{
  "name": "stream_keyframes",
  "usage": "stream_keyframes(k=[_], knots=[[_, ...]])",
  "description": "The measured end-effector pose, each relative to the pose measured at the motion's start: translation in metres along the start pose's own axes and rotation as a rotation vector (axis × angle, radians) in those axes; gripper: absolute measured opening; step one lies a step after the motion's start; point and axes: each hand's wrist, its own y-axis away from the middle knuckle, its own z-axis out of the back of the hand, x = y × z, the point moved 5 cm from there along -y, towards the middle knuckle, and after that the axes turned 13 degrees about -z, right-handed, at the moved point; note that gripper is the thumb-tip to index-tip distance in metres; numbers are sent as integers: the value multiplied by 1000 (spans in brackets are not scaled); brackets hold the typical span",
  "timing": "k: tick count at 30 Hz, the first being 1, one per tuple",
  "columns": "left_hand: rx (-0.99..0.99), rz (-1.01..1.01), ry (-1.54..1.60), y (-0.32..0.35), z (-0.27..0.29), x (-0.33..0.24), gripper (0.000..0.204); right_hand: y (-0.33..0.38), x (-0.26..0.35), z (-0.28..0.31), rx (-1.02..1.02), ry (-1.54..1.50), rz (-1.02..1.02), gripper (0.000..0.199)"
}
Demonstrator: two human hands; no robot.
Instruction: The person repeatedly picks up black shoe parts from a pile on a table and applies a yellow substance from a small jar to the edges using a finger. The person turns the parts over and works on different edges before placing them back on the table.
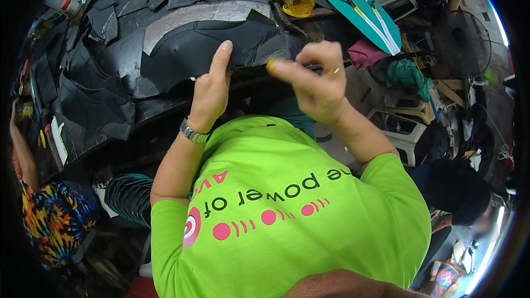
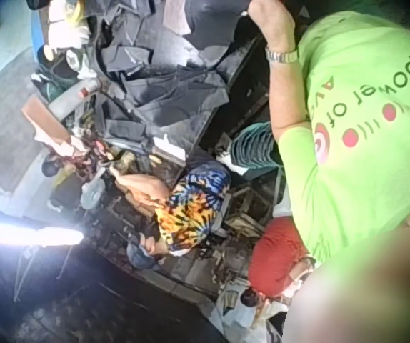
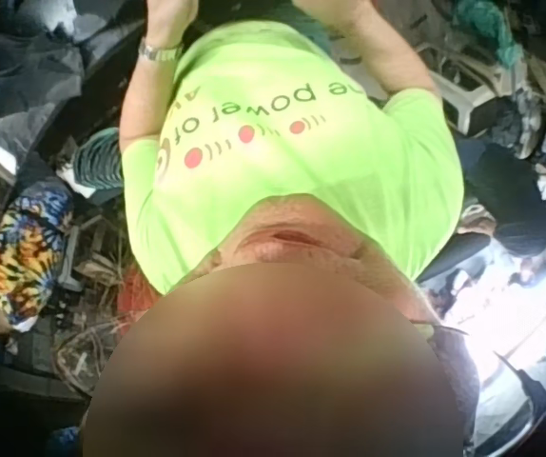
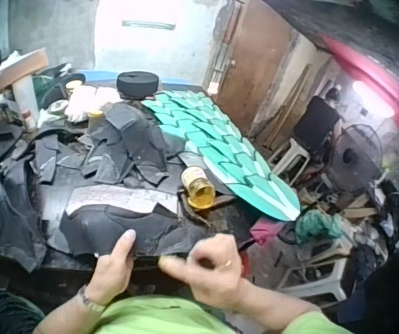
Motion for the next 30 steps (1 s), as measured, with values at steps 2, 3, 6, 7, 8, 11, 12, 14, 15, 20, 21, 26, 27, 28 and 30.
stream_keyframes(k=[2,3,6,7,8,11,12,14,15,20,21,26,27,28,30], knots=[[248,-582,-585,0,-7,-39,28,-15,-11,5,-21,-253,-202,67],[391,-998,-881,13,-19,-59,26,-22,-17,5,-34,-422,-318,76],[712,-611,-895,8,-13,-80,24,-40,-31,-6,55,-1088,-609,92],[771,-723,-923,7,-17,-94,27,-47,-34,-7,179,-1196,-670,101],[797,-802,-895,5,-18,-107,34,-55,-38,-8,171,-1312,-680,100],[1076,-709,-1018,-4,-21,-116,28,-61,-46,-5,131,-1539,-708,87],[1117,-632,-1070,-9,-18,-116,29,-64,-47,-2,172,-1644,-658,85],[1196,-516,-1148,-16,-10,-118,33,-62,-53,3,153,-1670,-637,81],[1215,-445,-1169,-18,-5,-119,35,-59,-58,7,94,-1593,-661,81],[1216,-188,-1264,-38,23,-140,35,-48,-76,6,215,-1434,-731,91],[1204,-162,-1229,-42,27,-146,37,-42,-79,1,225,-1401,-776,92],[1151,-151,-1100,-51,40,-160,29,-17,-80,-17,170,-1287,-895,89],[1165,-152,-1077,-52,40,-158,29,-19,-80,-16,112,-1185,-853,91],[1175,-152,-1056,-54,40,-157,29,-22,-80,-15,70,-1086,-793,93],[1241,-199,-1094,-56,39,-153,27,-33,-78,-13,27,-906,-643,98]])
